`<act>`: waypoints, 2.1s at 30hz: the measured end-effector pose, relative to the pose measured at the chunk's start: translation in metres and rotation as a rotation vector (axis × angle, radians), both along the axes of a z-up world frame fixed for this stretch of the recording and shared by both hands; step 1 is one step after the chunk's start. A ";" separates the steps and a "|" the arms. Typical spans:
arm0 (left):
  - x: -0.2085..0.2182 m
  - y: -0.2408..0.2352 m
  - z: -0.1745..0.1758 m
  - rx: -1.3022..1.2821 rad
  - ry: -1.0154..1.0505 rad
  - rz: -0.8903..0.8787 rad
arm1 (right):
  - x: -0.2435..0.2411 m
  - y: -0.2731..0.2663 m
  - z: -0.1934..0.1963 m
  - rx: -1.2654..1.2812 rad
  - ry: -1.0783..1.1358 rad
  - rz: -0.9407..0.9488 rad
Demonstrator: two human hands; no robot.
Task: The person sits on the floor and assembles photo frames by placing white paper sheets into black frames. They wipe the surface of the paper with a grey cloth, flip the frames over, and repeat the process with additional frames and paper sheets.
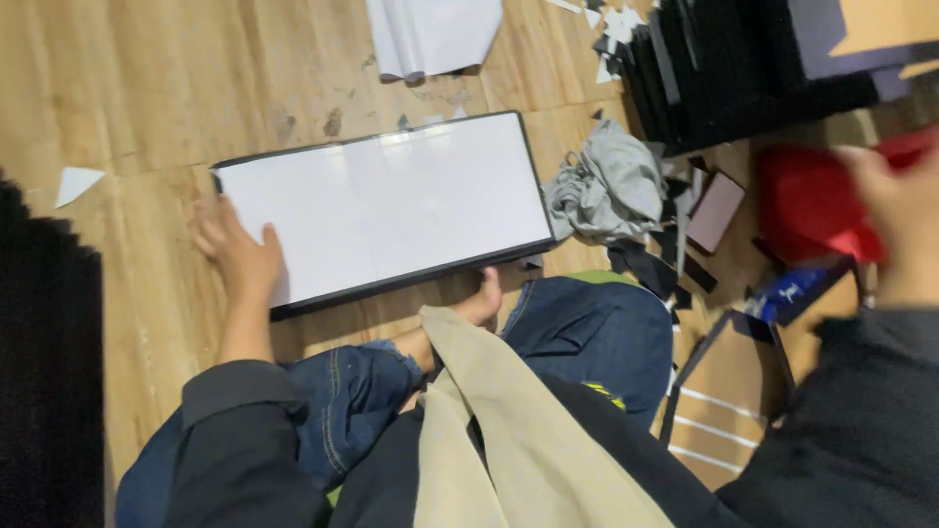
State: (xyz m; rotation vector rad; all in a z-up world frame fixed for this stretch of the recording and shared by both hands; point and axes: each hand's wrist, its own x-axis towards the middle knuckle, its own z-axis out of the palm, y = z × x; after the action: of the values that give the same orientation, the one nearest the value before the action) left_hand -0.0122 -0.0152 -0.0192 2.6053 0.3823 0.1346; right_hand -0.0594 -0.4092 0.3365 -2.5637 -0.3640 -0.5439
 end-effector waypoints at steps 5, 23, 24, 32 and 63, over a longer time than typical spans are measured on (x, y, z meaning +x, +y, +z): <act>-0.030 -0.040 0.125 -0.416 -0.095 -0.061 | -0.007 0.050 -0.057 0.013 0.065 0.249; 0.009 0.006 0.034 -0.801 0.092 0.156 | -0.023 0.099 -0.207 -0.034 0.387 0.418; 0.007 0.002 0.056 -0.806 0.088 0.159 | 0.000 0.077 -0.232 -0.039 0.385 0.421; 0.025 0.040 0.025 -0.380 0.225 0.116 | 0.048 -0.050 -0.349 -0.120 0.676 -0.381; -0.006 -0.032 0.037 -0.067 -0.057 0.126 | 0.023 -0.070 -0.310 0.048 0.512 -0.429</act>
State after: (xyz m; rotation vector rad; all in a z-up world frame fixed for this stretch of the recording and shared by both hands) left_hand -0.0179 -0.0470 0.0181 2.5059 0.5218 0.2345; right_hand -0.0359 -0.4795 0.0261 -2.6193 0.3768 -0.0194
